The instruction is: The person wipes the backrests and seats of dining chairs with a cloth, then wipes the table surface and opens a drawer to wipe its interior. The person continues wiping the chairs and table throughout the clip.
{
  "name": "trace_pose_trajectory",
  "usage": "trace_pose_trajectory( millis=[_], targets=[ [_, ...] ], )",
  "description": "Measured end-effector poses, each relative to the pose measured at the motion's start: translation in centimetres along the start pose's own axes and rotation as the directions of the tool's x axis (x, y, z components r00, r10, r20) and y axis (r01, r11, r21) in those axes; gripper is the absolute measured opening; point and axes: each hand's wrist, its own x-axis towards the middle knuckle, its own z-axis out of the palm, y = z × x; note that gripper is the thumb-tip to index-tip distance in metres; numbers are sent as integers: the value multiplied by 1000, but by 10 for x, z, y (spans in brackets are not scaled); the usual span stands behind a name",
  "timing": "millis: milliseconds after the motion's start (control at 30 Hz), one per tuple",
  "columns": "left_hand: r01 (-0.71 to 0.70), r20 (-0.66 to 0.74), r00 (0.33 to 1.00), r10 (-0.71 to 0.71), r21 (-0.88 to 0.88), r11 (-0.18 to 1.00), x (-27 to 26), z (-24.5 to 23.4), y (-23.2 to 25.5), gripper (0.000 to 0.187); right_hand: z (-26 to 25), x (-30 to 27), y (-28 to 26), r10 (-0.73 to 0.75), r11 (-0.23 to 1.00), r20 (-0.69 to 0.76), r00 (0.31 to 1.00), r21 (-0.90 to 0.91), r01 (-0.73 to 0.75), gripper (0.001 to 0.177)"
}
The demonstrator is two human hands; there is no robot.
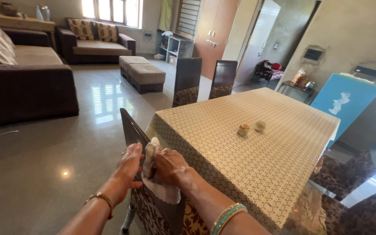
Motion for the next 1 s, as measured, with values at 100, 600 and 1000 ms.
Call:
trace_pose_trajectory(
  millis=[100, 600, 1000],
  targets=[
    [15, 17, 1000, -15, -23, 1000, 16, 2, -4, 67, -5, 3, 28, 54, 999, 43, 998, 0, -54, 40],
    [102, -63, 993, -105, -55, 993, 98, 22, 45, 60, 10, 69, 42, 80, 994, 68, 994, 69, -85, 41],
    [80, -51, 995, -83, -62, 995, 143, -18, 56, 60, 10, 120, 24, 109, 989, 47, 993, 93, -113, 43]
  ],
)
